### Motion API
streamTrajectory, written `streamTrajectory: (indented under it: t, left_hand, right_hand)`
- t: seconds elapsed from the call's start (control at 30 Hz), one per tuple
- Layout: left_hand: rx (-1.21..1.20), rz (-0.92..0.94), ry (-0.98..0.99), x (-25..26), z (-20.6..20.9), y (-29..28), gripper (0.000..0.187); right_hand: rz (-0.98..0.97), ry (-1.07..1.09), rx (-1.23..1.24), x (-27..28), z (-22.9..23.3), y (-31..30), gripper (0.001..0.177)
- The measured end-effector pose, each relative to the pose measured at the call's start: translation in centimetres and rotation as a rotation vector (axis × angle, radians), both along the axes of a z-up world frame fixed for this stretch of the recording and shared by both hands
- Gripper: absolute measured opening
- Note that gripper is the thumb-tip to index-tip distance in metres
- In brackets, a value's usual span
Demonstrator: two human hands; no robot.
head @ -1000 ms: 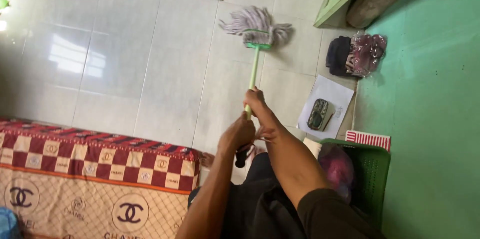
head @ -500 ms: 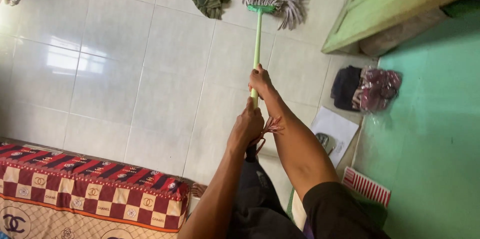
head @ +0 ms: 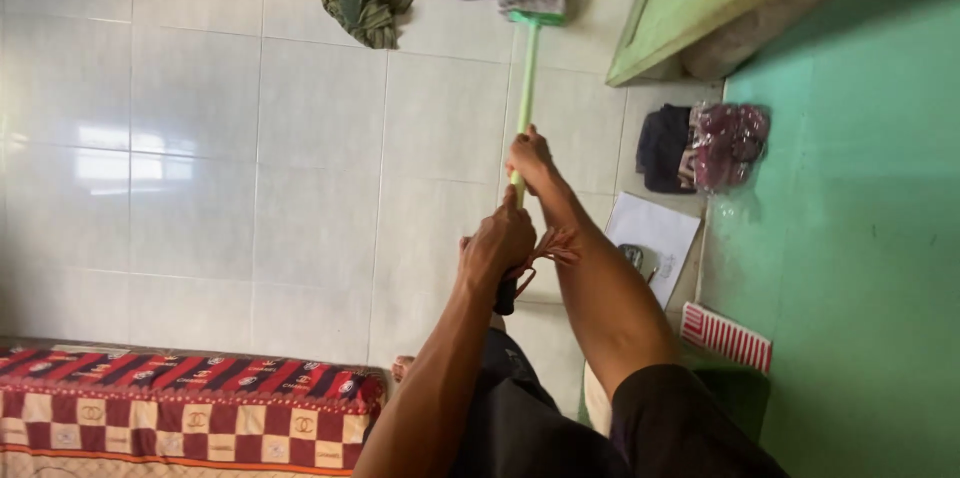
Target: The person mops the tiled floor using a string mop, moving back and forth across the room and around furniture. The person navigates around a bed, a green cabinet, and a bicycle while cleaning the floor surface.
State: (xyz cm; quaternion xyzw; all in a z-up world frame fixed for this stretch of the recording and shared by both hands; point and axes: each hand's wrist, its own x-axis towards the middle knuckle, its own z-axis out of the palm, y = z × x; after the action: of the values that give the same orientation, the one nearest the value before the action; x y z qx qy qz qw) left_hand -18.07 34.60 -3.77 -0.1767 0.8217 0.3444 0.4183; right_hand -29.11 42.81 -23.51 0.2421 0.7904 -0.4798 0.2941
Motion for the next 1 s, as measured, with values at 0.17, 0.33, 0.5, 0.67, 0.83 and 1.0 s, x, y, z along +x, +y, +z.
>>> streamTrajectory:
  t: [0.17,0.33,0.5,0.67,0.83,1.0]
  left_hand:
    - [-0.059,-0.219,-0.051,8.2,-3.8,2.6,0.065]
    - [-0.091,-0.623,0.483,19.9,-12.3,-2.0,0.051]
    - [-0.144,-0.563,0.546,31.0,-17.0,-1.4,0.068]
    - [-0.149,-0.688,0.43,38.8,-3.1,-0.9,0.061]
    - [0.0,-0.166,-0.07,41.2,-0.9,-5.8,0.082]
    - [0.115,0.091,-0.183,48.3,6.1,-12.2,0.06]
  right_hand:
    - [-0.017,0.047,0.06,8.0,1.5,2.5,0.059]
    - [-0.119,0.018,0.023,18.0,3.7,0.5,0.066]
    - [0.248,0.094,0.194,30.0,-4.0,1.8,0.05]
    - [-0.396,0.023,-0.208,42.3,5.3,1.8,0.064]
    - [-0.239,-0.019,-0.111,45.6,3.6,-1.5,0.043]
    - [-0.203,-0.211,-0.081,48.7,1.2,-11.3,0.062]
